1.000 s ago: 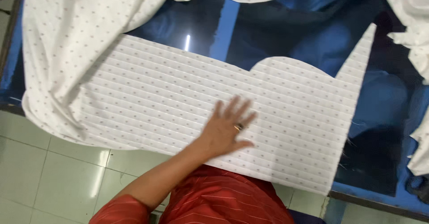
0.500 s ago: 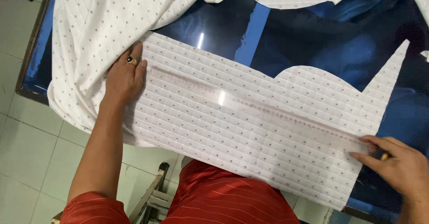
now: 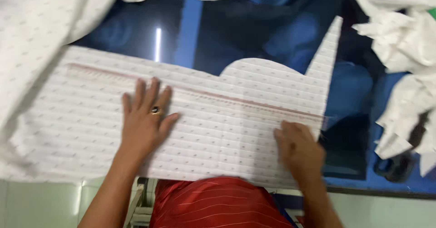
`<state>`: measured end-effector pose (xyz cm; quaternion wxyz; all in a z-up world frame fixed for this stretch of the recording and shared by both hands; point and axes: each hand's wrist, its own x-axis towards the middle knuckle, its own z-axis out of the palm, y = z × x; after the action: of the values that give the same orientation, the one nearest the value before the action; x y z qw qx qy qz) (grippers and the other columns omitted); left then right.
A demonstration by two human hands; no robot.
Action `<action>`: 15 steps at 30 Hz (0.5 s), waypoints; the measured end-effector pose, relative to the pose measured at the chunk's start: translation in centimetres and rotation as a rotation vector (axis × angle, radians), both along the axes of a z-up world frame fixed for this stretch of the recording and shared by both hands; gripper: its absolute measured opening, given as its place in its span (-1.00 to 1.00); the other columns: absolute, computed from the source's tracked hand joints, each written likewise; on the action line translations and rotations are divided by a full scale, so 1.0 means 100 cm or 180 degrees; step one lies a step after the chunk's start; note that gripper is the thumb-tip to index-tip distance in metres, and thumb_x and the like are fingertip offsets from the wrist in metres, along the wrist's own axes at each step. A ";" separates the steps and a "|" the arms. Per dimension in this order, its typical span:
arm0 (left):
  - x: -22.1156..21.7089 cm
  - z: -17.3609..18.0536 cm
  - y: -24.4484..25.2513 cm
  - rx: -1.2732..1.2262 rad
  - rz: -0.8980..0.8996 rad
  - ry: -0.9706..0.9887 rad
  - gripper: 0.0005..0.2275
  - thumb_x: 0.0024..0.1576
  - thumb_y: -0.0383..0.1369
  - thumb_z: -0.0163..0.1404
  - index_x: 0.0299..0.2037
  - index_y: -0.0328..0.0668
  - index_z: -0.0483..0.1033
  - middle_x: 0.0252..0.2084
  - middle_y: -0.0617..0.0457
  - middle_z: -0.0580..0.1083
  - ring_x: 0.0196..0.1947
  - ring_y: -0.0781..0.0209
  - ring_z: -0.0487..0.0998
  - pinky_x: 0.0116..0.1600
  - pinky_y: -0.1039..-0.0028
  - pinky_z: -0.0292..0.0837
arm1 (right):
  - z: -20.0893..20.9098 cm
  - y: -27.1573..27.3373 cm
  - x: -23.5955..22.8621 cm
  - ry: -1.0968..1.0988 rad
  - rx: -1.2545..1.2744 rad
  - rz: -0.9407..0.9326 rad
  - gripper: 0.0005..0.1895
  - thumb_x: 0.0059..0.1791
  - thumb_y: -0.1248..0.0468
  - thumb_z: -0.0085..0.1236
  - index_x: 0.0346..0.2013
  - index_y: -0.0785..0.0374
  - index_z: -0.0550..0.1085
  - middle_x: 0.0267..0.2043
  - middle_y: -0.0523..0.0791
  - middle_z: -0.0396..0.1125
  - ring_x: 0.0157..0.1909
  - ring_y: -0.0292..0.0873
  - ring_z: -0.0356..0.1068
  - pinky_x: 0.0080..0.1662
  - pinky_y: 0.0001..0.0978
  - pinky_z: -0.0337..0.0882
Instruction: The person lays out a white patterned fabric on a blue table, smooths it, and uses a ruler and chalk to mark lines. They then use scissors to cut the fabric along the marked lines and fold the resulting pieces.
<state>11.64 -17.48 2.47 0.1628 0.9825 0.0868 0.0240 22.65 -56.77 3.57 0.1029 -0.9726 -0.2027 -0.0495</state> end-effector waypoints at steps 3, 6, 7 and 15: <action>-0.001 -0.009 0.001 0.0290 0.0152 0.0017 -0.36 0.21 0.10 -0.14 0.46 0.00 0.28 0.58 -0.13 0.10 0.56 -0.39 -0.03 0.34 -0.46 -0.02 | -0.006 0.014 -0.017 -0.0109 0.0136 -0.0022 -0.57 0.07 0.00 0.09 0.11 0.16 0.59 0.29 -0.05 0.40 0.06 -0.13 0.53 -0.25 -0.24 0.54; -0.001 0.000 -0.004 -0.0094 0.0267 0.0110 -0.36 0.25 0.07 -0.21 0.51 -0.01 0.17 0.61 -0.08 -0.01 0.59 -0.36 -0.18 0.41 -0.49 -0.30 | -0.013 0.020 -0.023 0.0051 0.0022 -0.0094 -0.45 0.11 -0.03 -0.01 0.29 0.24 0.44 0.45 0.02 0.21 -0.41 -0.16 0.48 -0.61 -0.39 0.28; 0.002 0.001 -0.006 -0.0131 0.0193 0.0103 -0.36 0.25 0.07 -0.21 0.51 -0.01 0.17 0.61 -0.08 -0.01 0.59 -0.36 -0.18 0.41 -0.49 -0.30 | -0.014 0.019 -0.024 0.0041 -0.0015 -0.0167 -0.45 0.11 -0.03 -0.01 0.29 0.24 0.44 0.45 0.02 0.21 -0.41 -0.16 0.48 -0.61 -0.39 0.28; -0.003 -0.005 0.004 0.0039 0.0295 0.0058 -0.35 0.28 0.06 -0.24 0.49 -0.18 0.25 0.61 -0.25 0.07 0.57 -0.50 -0.08 0.34 -0.55 -0.21 | -0.017 0.028 -0.016 -0.0133 -0.0167 -0.0047 -0.45 0.12 -0.03 0.06 0.31 0.21 0.41 0.50 -0.07 0.14 -0.33 -0.30 0.48 -0.61 -0.51 0.29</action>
<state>11.34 -17.11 1.93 0.1547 0.9786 0.1335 0.0231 21.04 -53.95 1.83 0.0727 -0.9751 -0.1989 -0.0652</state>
